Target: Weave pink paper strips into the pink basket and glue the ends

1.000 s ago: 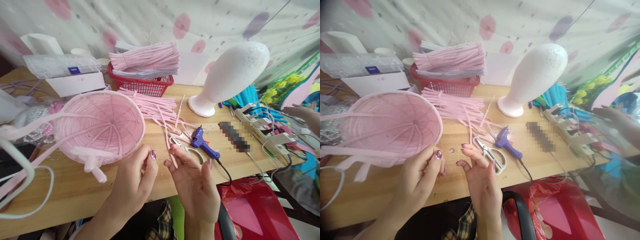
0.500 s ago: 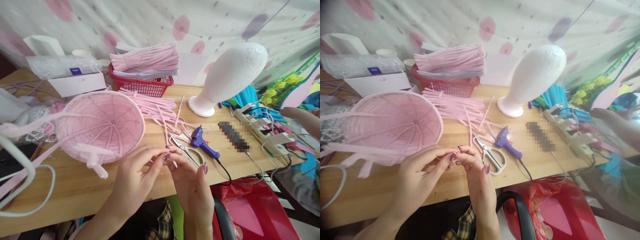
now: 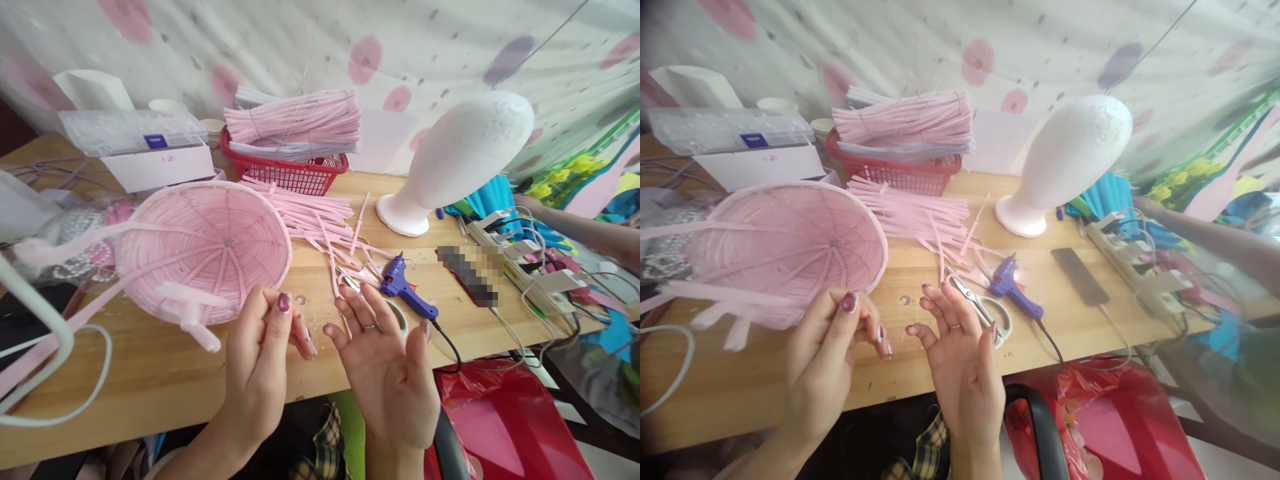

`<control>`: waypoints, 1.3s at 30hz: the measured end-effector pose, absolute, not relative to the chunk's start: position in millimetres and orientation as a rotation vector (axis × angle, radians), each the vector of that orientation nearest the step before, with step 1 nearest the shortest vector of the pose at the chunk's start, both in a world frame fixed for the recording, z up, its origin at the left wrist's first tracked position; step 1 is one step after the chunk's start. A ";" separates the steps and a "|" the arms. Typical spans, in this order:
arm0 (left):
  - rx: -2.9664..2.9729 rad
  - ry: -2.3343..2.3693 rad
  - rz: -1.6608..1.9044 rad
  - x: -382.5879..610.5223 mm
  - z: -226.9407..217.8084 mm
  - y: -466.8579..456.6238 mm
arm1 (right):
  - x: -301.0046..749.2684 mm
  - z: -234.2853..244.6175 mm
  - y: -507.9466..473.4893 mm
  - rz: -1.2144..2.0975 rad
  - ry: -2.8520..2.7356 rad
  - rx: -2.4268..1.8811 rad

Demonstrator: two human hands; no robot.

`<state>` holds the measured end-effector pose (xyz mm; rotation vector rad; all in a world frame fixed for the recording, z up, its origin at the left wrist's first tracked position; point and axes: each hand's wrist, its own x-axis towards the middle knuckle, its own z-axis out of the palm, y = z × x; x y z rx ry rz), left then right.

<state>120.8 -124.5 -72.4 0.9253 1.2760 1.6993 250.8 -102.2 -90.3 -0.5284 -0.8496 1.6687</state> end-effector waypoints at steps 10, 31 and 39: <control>1.275 1.475 1.544 113.7 -83.2 -123.1 | 257.1 -88.4 -104.2 1.698 -0.779 -0.559; 1.422 1.261 1.572 103.6 -80.9 -116.7 | 252.2 -91.3 -110.1 1.444 -1.151 -0.598; 1.560 1.266 1.713 104.7 -88.8 -122.3 | 253.7 -90.3 -110.5 1.357 -1.188 -0.671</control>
